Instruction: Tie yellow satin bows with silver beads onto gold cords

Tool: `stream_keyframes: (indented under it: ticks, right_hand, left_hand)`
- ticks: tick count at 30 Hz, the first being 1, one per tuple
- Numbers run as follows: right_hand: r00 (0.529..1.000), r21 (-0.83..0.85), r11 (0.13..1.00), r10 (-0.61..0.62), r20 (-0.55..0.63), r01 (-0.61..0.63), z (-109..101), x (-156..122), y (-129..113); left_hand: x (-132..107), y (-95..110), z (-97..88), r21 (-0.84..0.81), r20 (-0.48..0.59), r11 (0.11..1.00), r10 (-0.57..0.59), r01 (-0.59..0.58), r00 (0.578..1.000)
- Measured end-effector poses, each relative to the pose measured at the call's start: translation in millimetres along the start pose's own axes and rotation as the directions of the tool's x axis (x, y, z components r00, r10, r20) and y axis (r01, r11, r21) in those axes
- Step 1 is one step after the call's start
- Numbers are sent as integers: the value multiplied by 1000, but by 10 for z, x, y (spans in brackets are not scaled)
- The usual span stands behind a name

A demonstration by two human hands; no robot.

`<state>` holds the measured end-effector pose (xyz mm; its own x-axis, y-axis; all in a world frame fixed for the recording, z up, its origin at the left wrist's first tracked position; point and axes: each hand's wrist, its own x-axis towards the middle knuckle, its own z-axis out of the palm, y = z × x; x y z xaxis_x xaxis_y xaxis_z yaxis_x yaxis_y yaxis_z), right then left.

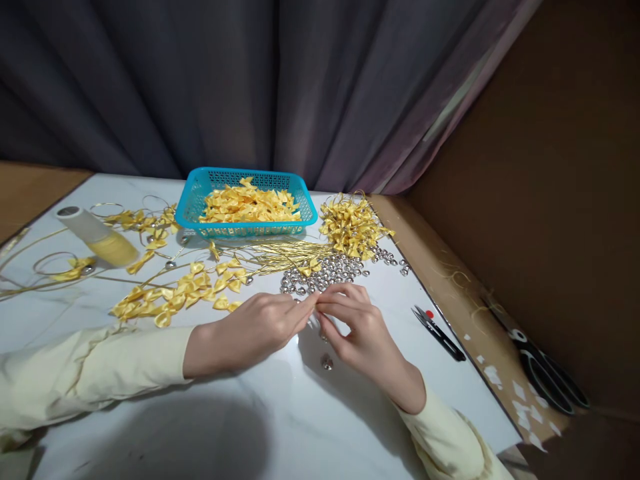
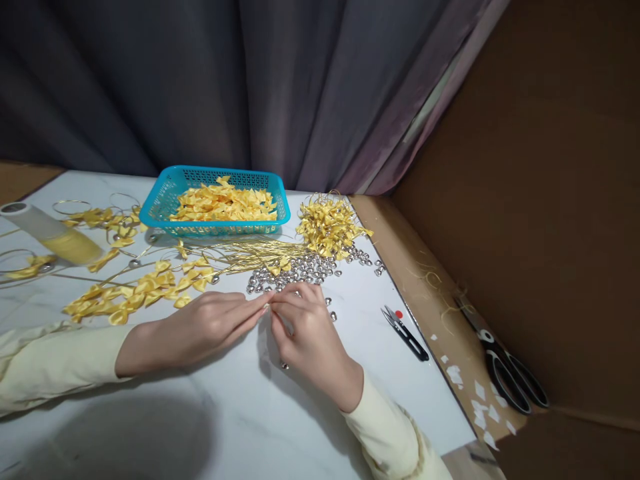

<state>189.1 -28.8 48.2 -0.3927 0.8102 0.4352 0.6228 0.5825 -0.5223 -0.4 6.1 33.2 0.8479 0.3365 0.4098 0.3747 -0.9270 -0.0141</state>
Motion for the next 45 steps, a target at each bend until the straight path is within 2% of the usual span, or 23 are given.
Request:
stream_keyframes:
  ticks: [7, 10, 12, 14, 16, 18, 21, 23, 25, 30, 36, 39, 42, 45]
  right_hand:
    - [995, 24, 995, 98, 32, -99, 11, -3, -14]
    - [992, 34, 993, 115, 47, -117, 12, -2, -12]
    - [991, 29, 992, 124, 39, -125, 6, 1, -2]
    - [991, 15, 991, 130, 13, -130, -7, 7, 16]
    - [993, -6, 993, 120, -21, -121, -23, 14, 39]
    - [995, -53, 995, 77, -61, -81, -41, 20, 63]
    - [992, -195, 981, -12, -125, -13, -72, 23, 89]
    - [984, -295, 955, -35, -175, -18, -95, 22, 91]
    - [979, -328, 944, -33, -200, -35, -108, 22, 79]
    - [999, -188, 982, -30, -23, 26, -34, 18, 48]
    - [997, -207, 977, -45, 62, 56, 84, -37, 121]
    - [996, -272, 959, -85, 13, 85, 83, -56, 130]
    - [986, -424, 894, -167, -18, 143, 90, -59, 105]
    - [976, -546, 815, -219, 15, 192, 112, -54, 91]
  left_hand:
    - [-17, 5, 14, 16, -15, 1000, 11, -11, 1000]
    - [-6, -1, 4, -45, -14, 999, -18, 17, 1000]
    - [18, -12, -17, -150, 18, 984, -93, 94, 996]
    - [56, -35, -54, -287, 104, 930, -209, 230, 972]
    - [103, -76, -104, -386, 227, 837, -321, 387, 920]
    - [149, -136, -153, -427, 338, 760, -369, 490, 866]
    - [202, -241, -199, -523, 458, 644, -340, 558, 822]
    - [224, -298, -213, -581, 494, 565, -328, 587, 805]
    - [239, -327, -225, -616, 526, 500, -315, 609, 790]
    - [272, -283, -276, -654, 621, 373, -232, 658, 749]
    - [258, -264, -330, -678, 656, 296, -168, 673, 735]
    - [244, -309, -304, -676, 675, 286, -131, 679, 726]
    - [242, -320, -247, -702, 686, 190, -81, 687, 723]
    - [246, -284, -212, -732, 676, 81, -45, 677, 736]
